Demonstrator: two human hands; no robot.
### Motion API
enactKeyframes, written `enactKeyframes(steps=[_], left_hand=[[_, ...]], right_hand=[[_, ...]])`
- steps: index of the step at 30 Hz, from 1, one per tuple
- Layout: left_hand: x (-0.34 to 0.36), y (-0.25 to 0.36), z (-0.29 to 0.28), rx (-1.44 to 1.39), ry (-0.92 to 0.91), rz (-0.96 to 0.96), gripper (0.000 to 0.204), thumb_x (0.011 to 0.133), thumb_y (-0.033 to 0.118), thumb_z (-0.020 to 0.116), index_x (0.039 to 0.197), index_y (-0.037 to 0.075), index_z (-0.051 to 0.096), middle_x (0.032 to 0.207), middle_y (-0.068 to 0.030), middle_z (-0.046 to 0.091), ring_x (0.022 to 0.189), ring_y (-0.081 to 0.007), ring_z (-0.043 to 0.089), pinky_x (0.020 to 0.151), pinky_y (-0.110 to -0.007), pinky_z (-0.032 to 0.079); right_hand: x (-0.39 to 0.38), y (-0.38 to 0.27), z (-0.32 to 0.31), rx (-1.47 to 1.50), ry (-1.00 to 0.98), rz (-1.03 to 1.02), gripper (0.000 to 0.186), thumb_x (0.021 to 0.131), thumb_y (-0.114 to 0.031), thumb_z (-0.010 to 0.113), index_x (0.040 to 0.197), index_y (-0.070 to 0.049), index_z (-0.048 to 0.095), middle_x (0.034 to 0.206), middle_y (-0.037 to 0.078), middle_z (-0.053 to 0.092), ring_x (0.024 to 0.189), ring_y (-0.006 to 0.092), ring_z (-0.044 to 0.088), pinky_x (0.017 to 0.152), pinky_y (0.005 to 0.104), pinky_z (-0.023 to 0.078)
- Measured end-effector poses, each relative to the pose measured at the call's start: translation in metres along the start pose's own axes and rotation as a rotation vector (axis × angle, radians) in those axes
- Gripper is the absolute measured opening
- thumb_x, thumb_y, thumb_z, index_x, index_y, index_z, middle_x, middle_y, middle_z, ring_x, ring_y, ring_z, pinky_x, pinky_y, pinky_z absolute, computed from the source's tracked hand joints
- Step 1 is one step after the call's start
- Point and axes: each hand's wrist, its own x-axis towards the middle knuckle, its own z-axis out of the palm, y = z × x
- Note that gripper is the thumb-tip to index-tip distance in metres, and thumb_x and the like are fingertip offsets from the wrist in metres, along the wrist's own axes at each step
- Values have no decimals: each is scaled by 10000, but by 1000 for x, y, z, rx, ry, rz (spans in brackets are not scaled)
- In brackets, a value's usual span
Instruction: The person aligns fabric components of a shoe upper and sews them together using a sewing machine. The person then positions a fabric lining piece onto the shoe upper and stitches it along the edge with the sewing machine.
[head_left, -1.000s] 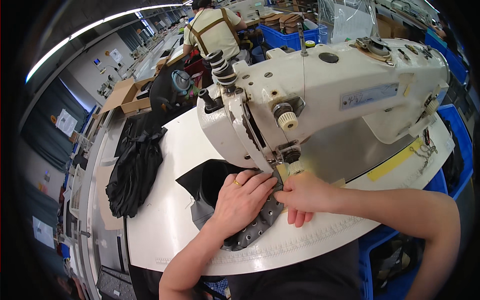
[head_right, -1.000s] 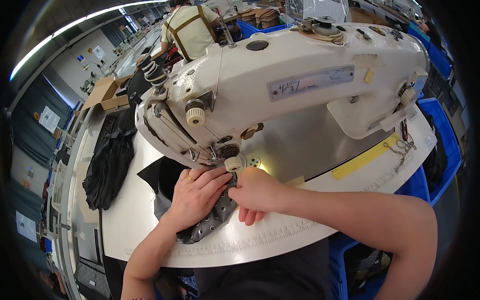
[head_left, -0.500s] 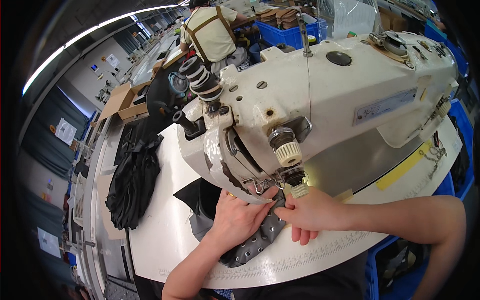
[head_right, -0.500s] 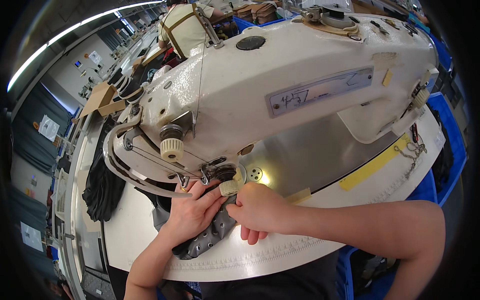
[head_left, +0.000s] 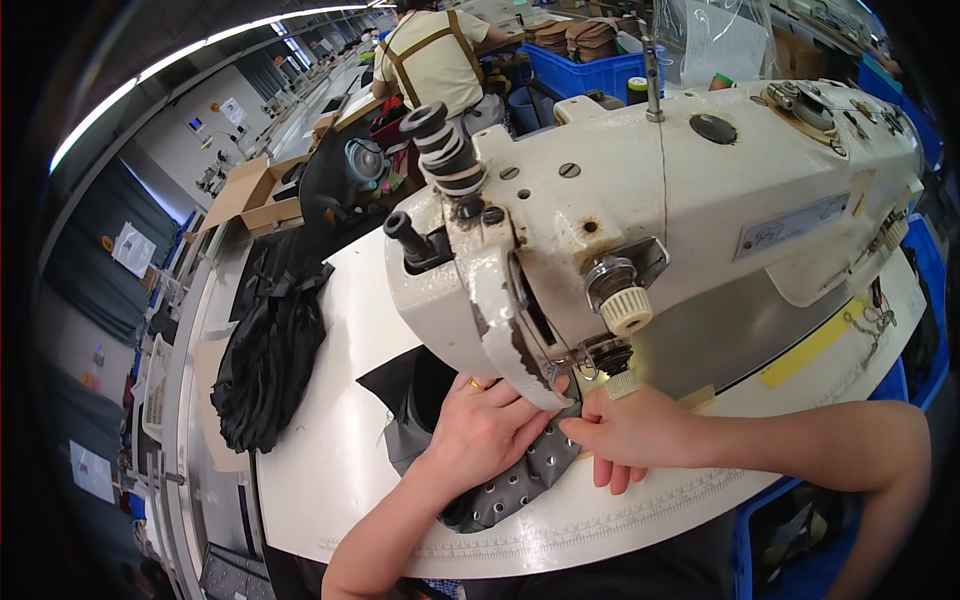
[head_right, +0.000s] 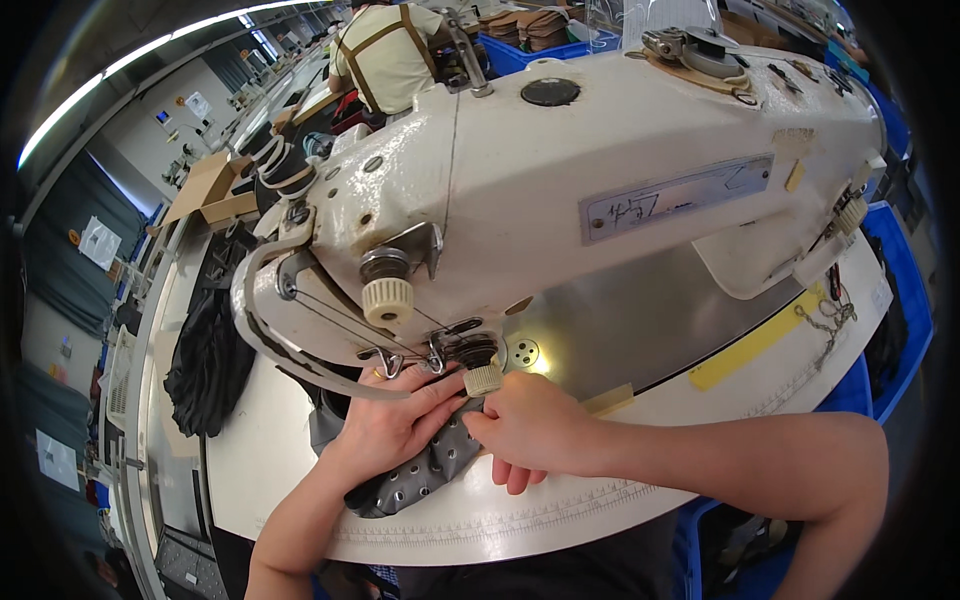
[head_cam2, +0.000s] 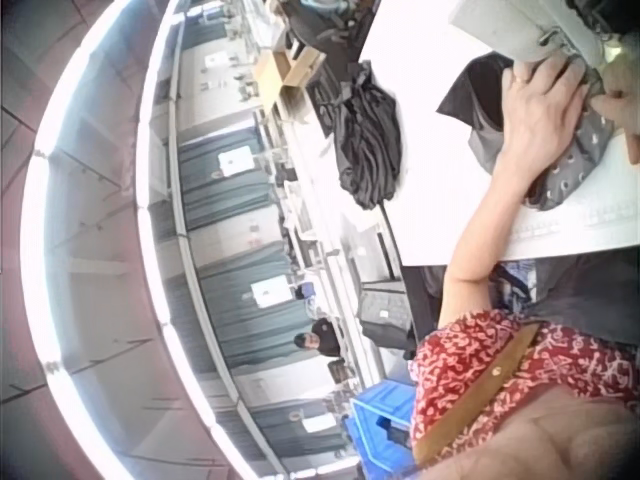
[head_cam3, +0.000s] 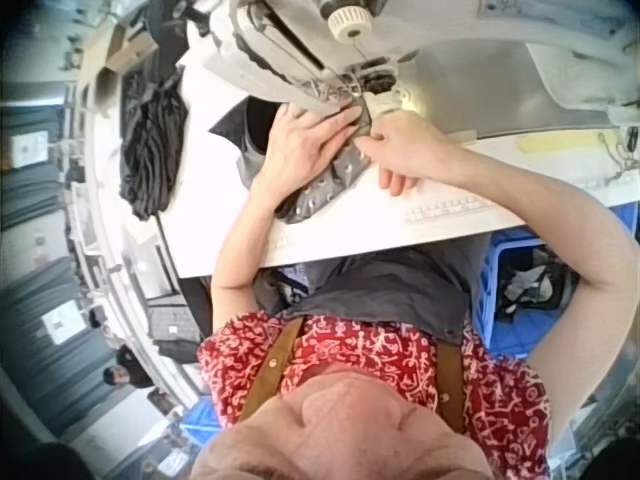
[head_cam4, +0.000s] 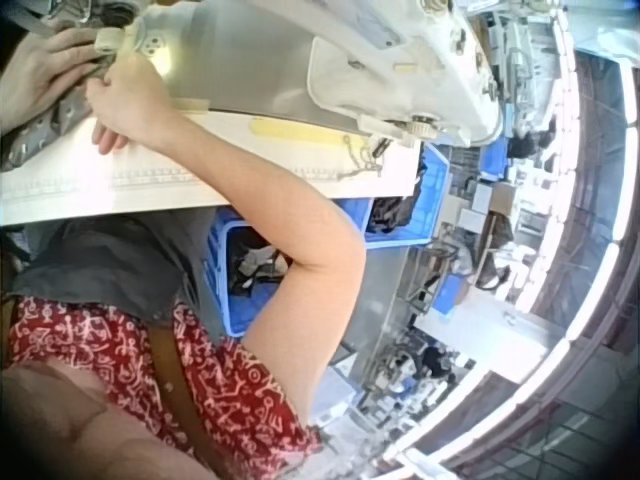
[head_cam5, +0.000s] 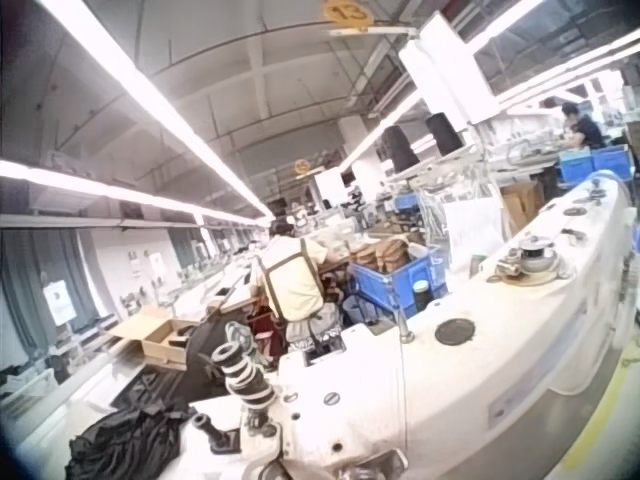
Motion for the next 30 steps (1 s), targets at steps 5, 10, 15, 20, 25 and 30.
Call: enactKeyframes(steps=[5, 10, 15, 20, 25, 30], left_hand=[[0, 1, -3, -3, -11, -11, 272, 859, 167, 743, 1127, 116, 747, 1051, -54, 723, 872, -231, 669, 777, -378, 465], [-4, -1, 0, -40, 48, 8, 300, 840, 161, 745, 1138, 124, 747, 1111, -36, 734, 873, -231, 654, 890, -350, 469], [-4, -1, 0, -24, 29, 15, 318, 824, 163, 754, 1140, 130, 751, 1101, -21, 737, 950, -218, 639, 884, -352, 467], [-3, 0, -1, -27, 1, -5, 310, 815, 167, 762, 1123, 136, 759, 1103, -13, 736, 964, -213, 643, 889, -355, 468], [-5, -5, 2, -8, 41, 45, 273, 823, 203, 761, 1083, 121, 753, 1178, -16, 714, 1003, -172, 607, 793, -312, 451], [-7, -5, -1, -14, 31, 25, 269, 826, 208, 760, 1082, 127, 754, 1175, -14, 715, 1013, -175, 606, 802, -319, 454]], right_hand=[[2, -2, 1, -5, 13, 26, 388, 982, -292, 507, 864, 57, 626, 699, 159, 718, 554, 211, 714, 453, 297, 545], [1, -5, 4, -65, 25, 50, 411, 992, -341, 512, 907, 50, 606, 699, 152, 716, 541, 197, 701, 444, 287, 532], [1, -6, 3, -105, 28, 65, 418, 996, -352, 507, 906, 45, 603, 699, 146, 716, 543, 193, 700, 449, 286, 534], [-1, -5, 1, -111, 24, 67, 424, 998, -360, 506, 906, 42, 600, 697, 141, 717, 542, 186, 698, 456, 284, 537], [1, -8, 1, -128, -5, 95, 420, 1002, -379, 487, 940, 24, 587, 708, 130, 717, 548, 173, 695, 472, 273, 536], [3, -5, 4, -103, -12, 103, 436, 1009, -404, 498, 951, 19, 584, 696, 116, 707, 536, 164, 684, 456, 265, 522]])
